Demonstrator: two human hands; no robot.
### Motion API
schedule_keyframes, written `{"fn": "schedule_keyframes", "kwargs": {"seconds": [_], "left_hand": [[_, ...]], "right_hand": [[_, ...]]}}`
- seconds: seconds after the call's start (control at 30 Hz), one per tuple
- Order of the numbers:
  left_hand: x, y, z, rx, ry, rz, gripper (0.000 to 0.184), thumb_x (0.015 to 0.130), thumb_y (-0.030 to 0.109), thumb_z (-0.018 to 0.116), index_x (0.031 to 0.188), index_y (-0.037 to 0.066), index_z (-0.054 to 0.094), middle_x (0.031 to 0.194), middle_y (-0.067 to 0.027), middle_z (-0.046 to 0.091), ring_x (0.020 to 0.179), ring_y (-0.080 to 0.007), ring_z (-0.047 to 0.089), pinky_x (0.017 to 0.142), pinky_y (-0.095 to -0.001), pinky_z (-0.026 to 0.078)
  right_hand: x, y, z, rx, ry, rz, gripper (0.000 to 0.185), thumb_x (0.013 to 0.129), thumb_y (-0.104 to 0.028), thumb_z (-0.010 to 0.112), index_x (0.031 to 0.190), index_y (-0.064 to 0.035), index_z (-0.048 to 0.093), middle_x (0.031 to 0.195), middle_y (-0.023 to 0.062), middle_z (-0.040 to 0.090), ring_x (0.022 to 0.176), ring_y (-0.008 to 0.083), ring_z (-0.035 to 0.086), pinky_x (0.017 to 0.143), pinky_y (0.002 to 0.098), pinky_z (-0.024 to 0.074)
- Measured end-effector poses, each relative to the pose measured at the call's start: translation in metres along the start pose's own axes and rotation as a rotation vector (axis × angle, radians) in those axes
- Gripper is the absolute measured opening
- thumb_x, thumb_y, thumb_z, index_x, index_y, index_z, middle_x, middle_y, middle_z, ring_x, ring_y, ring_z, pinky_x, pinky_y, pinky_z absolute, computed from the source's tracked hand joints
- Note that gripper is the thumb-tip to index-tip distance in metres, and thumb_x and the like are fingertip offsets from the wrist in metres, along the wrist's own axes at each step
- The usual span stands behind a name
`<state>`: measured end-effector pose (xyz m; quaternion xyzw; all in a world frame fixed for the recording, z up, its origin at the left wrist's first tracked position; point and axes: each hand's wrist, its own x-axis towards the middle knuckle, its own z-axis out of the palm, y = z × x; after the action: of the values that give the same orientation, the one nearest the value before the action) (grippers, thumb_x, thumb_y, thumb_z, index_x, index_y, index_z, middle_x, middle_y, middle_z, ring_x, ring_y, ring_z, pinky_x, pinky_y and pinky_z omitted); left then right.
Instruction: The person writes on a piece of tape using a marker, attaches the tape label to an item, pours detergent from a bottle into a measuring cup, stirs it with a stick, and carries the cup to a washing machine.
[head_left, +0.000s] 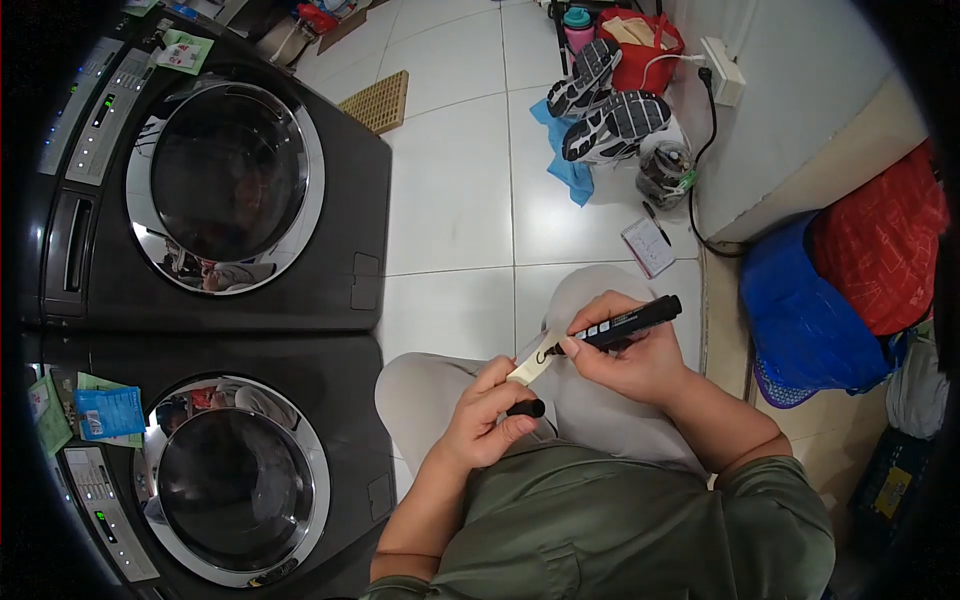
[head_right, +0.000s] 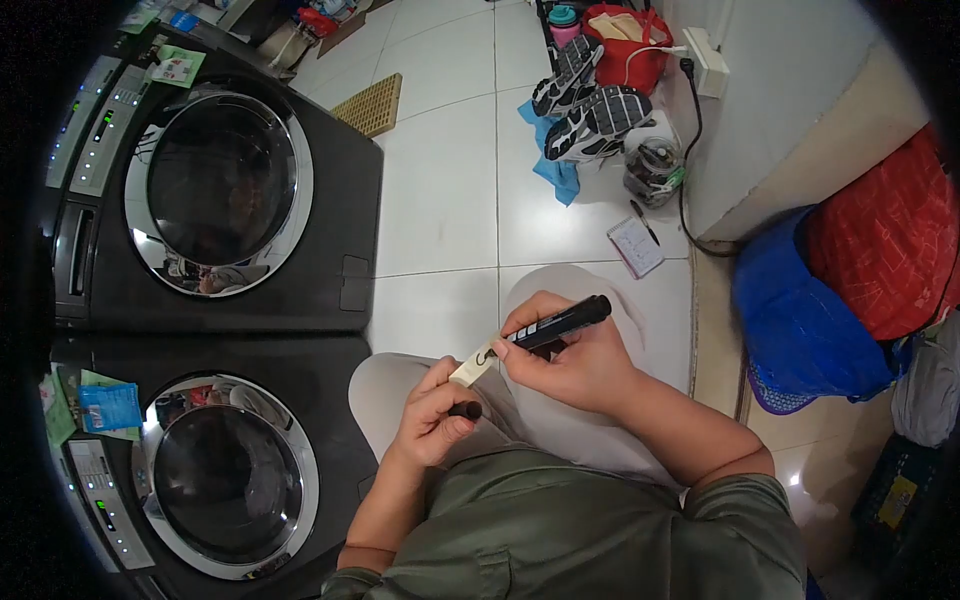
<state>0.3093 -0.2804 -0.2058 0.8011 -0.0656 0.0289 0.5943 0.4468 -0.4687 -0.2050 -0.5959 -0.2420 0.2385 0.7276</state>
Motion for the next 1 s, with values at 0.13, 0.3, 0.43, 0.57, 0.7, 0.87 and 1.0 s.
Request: {"fn": "schedule_keyframes", "kwargs": {"seconds": [0.13, 0.3, 0.43, 0.57, 0.7, 0.87, 1.0], "left_hand": [[-0.0010, -0.0018, -0.0003, -0.009, 0.008, 0.010, 0.035, 0.087, 0.032, 0.070, 0.091, -0.002, 0.064, 0.084, -0.0100, 0.047, 0.078, -0.0236, 0.046, 0.068, -0.0311, 0.038], [-0.0014, -0.0020, -0.0003, -0.007, 0.008, 0.007, 0.034, 0.087, 0.032, 0.071, 0.090, -0.002, 0.064, 0.085, -0.0104, 0.049, 0.078, -0.0239, 0.046, 0.068, -0.0318, 0.038], [-0.0009, -0.0023, 0.0016, -0.039, 0.032, 0.017, 0.035, 0.087, 0.033, 0.071, 0.089, -0.002, 0.065, 0.085, -0.0105, 0.050, 0.078, -0.0234, 0.046, 0.068, -0.0317, 0.038], [-0.0017, -0.0028, 0.0025, -0.029, 0.030, 0.016, 0.037, 0.087, 0.034, 0.071, 0.089, -0.002, 0.065, 0.084, -0.0098, 0.048, 0.077, -0.0226, 0.046, 0.067, -0.0308, 0.037], [-0.0034, -0.0068, 0.0026, -0.032, 0.030, 0.014, 0.038, 0.087, 0.036, 0.071, 0.087, -0.002, 0.065, 0.083, -0.0088, 0.047, 0.076, -0.0220, 0.045, 0.066, -0.0301, 0.036], [-0.0047, -0.0087, 0.0022, -0.042, 0.033, 0.002, 0.039, 0.086, 0.037, 0.071, 0.086, -0.002, 0.065, 0.083, -0.0090, 0.047, 0.076, -0.0222, 0.046, 0.067, -0.0299, 0.036], [-0.0040, -0.0079, 0.0026, -0.037, 0.037, 0.014, 0.040, 0.086, 0.037, 0.071, 0.086, -0.002, 0.065, 0.084, -0.0095, 0.048, 0.078, -0.0226, 0.046, 0.069, -0.0297, 0.037]], "right_hand": [[0.0001, -0.0030, -0.0026, -0.016, -0.013, 0.037, 0.014, 0.082, -0.008, 0.075, 0.088, -0.0041, 0.063, 0.073, -0.0045, 0.059, 0.064, 0.0008, 0.049, 0.054, 0.0197, 0.0374], [0.0022, -0.0013, 0.0007, -0.004, 0.037, -0.004, 0.013, 0.083, -0.008, 0.074, 0.087, -0.0037, 0.063, 0.071, -0.0050, 0.058, 0.062, 0.0011, 0.048, 0.053, 0.0200, 0.0374], [0.0005, -0.0008, -0.0037, -0.060, 0.005, -0.007, 0.012, 0.083, -0.008, 0.074, 0.086, -0.0035, 0.063, 0.069, -0.0049, 0.057, 0.060, 0.0013, 0.047, 0.052, 0.0203, 0.0366], [0.0002, -0.0015, -0.0012, -0.027, 0.035, -0.004, 0.013, 0.082, -0.010, 0.074, 0.084, -0.0042, 0.063, 0.067, -0.0045, 0.056, 0.058, 0.0014, 0.047, 0.051, 0.0212, 0.0359], [0.0017, 0.0028, -0.0024, -0.070, 0.036, -0.018, 0.013, 0.083, -0.012, 0.074, 0.082, -0.0046, 0.063, 0.065, -0.0047, 0.056, 0.057, 0.0017, 0.046, 0.050, 0.0214, 0.0356], [0.0036, -0.0042, -0.0010, -0.062, 0.035, 0.018, 0.012, 0.083, -0.011, 0.073, 0.081, -0.0043, 0.063, 0.064, -0.0047, 0.055, 0.057, 0.0022, 0.045, 0.051, 0.0217, 0.0357], [0.0016, -0.0040, -0.0037, -0.062, 0.023, 0.019, 0.011, 0.082, -0.009, 0.072, 0.082, -0.0039, 0.063, 0.065, -0.0046, 0.055, 0.058, 0.0021, 0.045, 0.051, 0.0218, 0.0359]]}}
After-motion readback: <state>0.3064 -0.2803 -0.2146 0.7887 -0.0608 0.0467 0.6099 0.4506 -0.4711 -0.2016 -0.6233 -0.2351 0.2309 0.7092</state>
